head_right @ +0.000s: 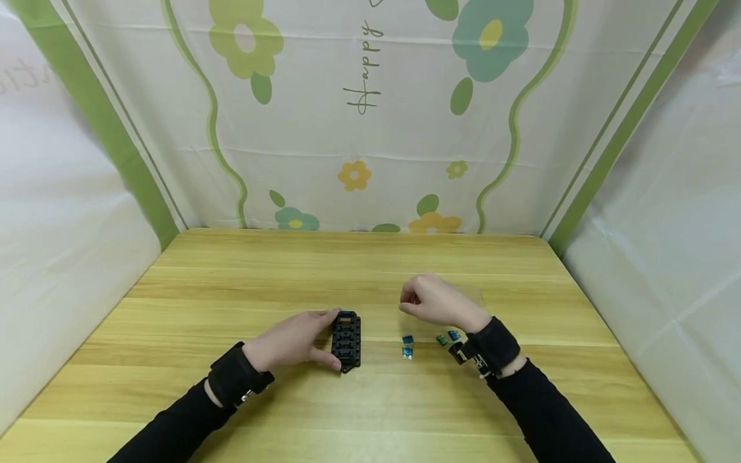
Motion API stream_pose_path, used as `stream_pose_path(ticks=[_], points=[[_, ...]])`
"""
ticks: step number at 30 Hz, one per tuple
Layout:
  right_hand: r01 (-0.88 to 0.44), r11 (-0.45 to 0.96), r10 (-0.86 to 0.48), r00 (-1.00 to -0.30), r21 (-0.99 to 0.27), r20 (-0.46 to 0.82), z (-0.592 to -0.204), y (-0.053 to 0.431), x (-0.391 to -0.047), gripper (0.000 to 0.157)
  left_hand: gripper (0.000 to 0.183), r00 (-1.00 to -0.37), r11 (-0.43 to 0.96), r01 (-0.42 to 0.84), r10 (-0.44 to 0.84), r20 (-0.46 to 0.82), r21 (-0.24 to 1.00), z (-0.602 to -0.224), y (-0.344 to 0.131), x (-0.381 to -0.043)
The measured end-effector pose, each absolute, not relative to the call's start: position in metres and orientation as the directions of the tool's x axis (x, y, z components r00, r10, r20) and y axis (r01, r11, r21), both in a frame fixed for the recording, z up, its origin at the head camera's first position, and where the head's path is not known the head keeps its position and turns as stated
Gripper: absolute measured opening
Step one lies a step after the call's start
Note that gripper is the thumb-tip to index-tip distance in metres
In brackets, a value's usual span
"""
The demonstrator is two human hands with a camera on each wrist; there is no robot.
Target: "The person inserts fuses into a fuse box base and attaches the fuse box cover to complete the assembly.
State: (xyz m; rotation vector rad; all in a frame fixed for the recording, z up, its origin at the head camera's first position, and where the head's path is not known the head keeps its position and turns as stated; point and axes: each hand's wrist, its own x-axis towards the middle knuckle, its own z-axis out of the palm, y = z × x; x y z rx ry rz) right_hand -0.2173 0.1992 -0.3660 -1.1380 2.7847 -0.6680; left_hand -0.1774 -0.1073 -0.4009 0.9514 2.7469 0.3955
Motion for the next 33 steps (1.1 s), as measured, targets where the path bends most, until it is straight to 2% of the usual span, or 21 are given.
stream_pose_path(ticks=[21, 33], points=[[-0.636, 0.654, -0.655, -0.747, -0.411, 0.113, -0.366, 0.212, -0.211, 0.006, 0.109, -0.771, 0.758, 0.570, 0.627, -0.113, 0.318, -0.403, -0.107, -0.177], [-0.595, 0.661, -0.633, -0.769, -0.456, 0.086, -0.371, 0.231, -0.210, 0.006, 0.108, -0.771, 0.758, 0.569, 0.627, -0.115, 0.318, -0.402, -0.107, -0.177]])
